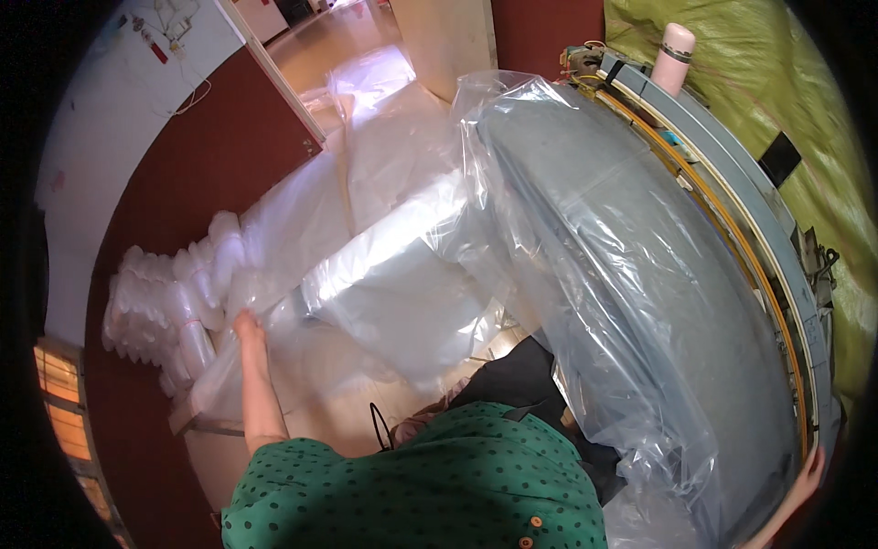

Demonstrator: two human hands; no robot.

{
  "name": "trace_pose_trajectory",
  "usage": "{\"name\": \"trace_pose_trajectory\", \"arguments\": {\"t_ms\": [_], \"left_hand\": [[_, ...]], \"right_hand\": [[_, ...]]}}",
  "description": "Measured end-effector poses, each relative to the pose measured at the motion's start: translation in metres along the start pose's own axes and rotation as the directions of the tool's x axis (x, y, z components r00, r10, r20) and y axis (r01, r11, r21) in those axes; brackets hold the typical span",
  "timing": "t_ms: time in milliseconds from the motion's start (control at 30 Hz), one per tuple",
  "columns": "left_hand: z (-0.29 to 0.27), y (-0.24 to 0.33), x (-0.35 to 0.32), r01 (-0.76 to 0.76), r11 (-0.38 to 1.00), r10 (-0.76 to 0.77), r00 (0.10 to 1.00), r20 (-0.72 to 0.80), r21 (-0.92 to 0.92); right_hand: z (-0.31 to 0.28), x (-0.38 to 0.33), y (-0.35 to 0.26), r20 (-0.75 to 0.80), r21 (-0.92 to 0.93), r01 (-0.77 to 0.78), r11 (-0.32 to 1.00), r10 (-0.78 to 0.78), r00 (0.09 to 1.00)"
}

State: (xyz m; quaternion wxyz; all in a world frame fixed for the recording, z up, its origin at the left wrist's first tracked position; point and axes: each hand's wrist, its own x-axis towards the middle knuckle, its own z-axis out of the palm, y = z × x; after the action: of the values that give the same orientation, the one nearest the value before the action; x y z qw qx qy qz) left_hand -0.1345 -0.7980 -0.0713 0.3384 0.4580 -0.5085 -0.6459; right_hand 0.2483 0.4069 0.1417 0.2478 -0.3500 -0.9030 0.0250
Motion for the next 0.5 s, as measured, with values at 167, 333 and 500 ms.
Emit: {"name": "trace_pose_trajectory", "arguments": {"t_ms": [167, 333, 500], "left_hand": [[0.167, 0.142, -0.32, -0.149, 0.988, 0.1, 0.498, 0.862, -0.029], [0.208, 0.194, -0.494, -0.096, 0.985, 0.128, -0.149, 0.981, -0.144], [0.249, 0.22, -0.585, -0.141, 0.821, 0.369, -0.61, 0.701, -0.554]], "right_hand": [[0.031, -0.004, -0.366, 0.257, 0.63, 0.078, 0.773, -0.302, 0.918], [0.038, -0.051, -0.554, 0.189, 0.933, 0.151, 0.327, -0.801, 0.569], [0.049, -0.093, -0.61, -0.087, 0.978, -0.122, -0.167, -0.868, 0.489]]}}
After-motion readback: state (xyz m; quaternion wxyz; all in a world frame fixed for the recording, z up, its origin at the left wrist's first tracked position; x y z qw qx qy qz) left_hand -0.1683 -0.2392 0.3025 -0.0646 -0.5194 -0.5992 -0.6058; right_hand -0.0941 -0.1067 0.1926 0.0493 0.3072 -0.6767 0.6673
